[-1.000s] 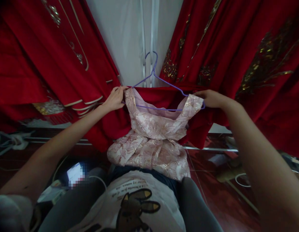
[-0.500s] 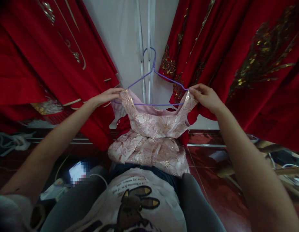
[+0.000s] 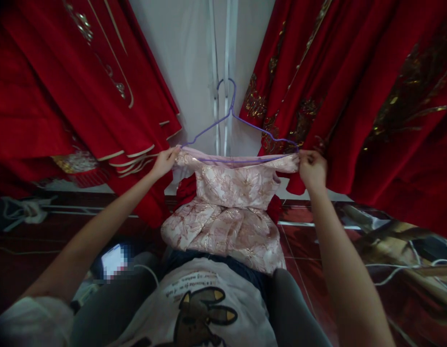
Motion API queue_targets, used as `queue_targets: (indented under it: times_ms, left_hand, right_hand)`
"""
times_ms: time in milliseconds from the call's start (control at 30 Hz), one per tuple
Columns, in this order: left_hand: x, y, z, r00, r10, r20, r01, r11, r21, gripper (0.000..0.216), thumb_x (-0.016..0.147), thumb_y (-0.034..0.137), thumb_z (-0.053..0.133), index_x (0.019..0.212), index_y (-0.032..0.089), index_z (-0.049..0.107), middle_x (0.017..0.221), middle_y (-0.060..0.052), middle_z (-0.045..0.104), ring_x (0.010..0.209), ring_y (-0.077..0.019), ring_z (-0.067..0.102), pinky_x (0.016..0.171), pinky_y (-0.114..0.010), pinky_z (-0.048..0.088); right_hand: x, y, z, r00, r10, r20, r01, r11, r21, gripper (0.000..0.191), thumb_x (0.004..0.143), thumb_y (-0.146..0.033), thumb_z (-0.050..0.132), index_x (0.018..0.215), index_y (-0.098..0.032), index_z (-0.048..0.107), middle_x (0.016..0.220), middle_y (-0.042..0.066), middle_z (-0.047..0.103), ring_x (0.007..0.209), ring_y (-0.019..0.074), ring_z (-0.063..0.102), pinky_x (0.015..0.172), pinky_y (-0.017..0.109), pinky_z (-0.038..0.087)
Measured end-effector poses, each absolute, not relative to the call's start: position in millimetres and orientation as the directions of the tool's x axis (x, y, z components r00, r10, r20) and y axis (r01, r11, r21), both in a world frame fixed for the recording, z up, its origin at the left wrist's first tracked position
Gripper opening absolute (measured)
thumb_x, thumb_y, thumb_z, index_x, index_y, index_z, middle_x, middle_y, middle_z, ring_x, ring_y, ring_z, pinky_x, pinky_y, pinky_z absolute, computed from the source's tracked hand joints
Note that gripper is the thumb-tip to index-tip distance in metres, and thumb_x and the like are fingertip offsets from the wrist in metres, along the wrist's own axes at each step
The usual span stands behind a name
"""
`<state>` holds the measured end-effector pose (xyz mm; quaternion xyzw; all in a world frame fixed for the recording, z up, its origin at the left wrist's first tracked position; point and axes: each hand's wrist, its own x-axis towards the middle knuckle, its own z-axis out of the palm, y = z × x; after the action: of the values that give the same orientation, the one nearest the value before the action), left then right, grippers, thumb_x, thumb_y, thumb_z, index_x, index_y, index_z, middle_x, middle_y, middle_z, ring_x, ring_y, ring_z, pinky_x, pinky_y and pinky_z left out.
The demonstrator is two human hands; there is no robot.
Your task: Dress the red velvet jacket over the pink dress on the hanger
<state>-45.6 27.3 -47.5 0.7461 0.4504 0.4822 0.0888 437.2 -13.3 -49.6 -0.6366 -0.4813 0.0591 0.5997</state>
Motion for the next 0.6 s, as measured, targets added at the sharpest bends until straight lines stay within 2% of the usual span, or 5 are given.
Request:
queue_targets:
  times_ms: [167, 300, 433, 500, 600]
  left_hand:
    - [-55, -13, -108, 0.109, 0.825, 0.554, 0.715, -0.452, 0.533, 0.051, 0.096, 0.052, 0.036, 0.062, 0.017, 0.051, 0.049, 0.004, 0.041, 0.048, -0.0097, 0.041, 0.048, -0.022, 0.028]
    - [-30, -53, -103, 0.385, 0.660, 0.645, 0.750, -0.631, 0.198, 0.036, 0.098, 0.040, 0.039, 0.080, 0.016, 0.059, 0.070, -0.002, 0.058, 0.064, -0.0120, 0.055, 0.061, -0.023, 0.042]
    - [27, -72, -61, 0.663, 0.377, 0.647, 0.571, -0.813, -0.111, 0.028, 0.097, 0.035, 0.044, 0.095, 0.016, 0.063, 0.098, -0.008, 0.064, 0.096, -0.0166, 0.060, 0.087, -0.030, 0.050]
    - [56, -67, -45, 0.690, 0.325, 0.647, 0.540, -0.826, -0.161, 0.028, 0.097, 0.036, 0.044, 0.098, 0.018, 0.065, 0.109, -0.008, 0.063, 0.107, -0.0177, 0.057, 0.108, -0.041, 0.039]
    - [82, -43, -42, 0.597, 0.404, 0.693, 0.654, -0.745, -0.129, 0.032, 0.095, 0.040, 0.045, 0.093, 0.020, 0.070, 0.128, -0.010, 0.055, 0.126, -0.0252, 0.045, 0.116, -0.057, 0.021]
  right_hand:
    - [424, -43, -110, 0.435, 0.817, 0.379, 0.510, 0.123, -0.851, 0.018, 0.076, -0.030, 0.055, 0.081, -0.019, 0.069, 0.079, 0.008, 0.072, 0.070, 0.0216, 0.066, 0.063, 0.032, 0.052]
    - [422, -49, -105, 0.380, 0.809, 0.448, 0.572, 0.175, -0.801, 0.025, 0.081, -0.043, 0.053, 0.085, -0.024, 0.068, 0.088, 0.006, 0.072, 0.085, 0.0237, 0.067, 0.077, 0.035, 0.053]
    - [406, -50, -76, 0.244, 0.832, 0.499, 0.562, 0.298, -0.771, 0.030, 0.085, -0.051, 0.053, 0.093, -0.025, 0.065, 0.097, 0.005, 0.071, 0.093, 0.0229, 0.066, 0.086, 0.037, 0.052]
    - [392, -52, -69, 0.160, 0.847, 0.507, 0.521, 0.363, -0.772, 0.029, 0.084, -0.051, 0.054, 0.092, -0.024, 0.064, 0.093, 0.005, 0.070, 0.088, 0.0215, 0.066, 0.083, 0.036, 0.052]
    - [378, -56, -68, 0.069, 0.861, 0.504, 0.518, 0.401, -0.756, 0.028, 0.085, -0.049, 0.055, 0.090, -0.022, 0.064, 0.088, 0.005, 0.069, 0.083, 0.0201, 0.064, 0.080, 0.034, 0.052]
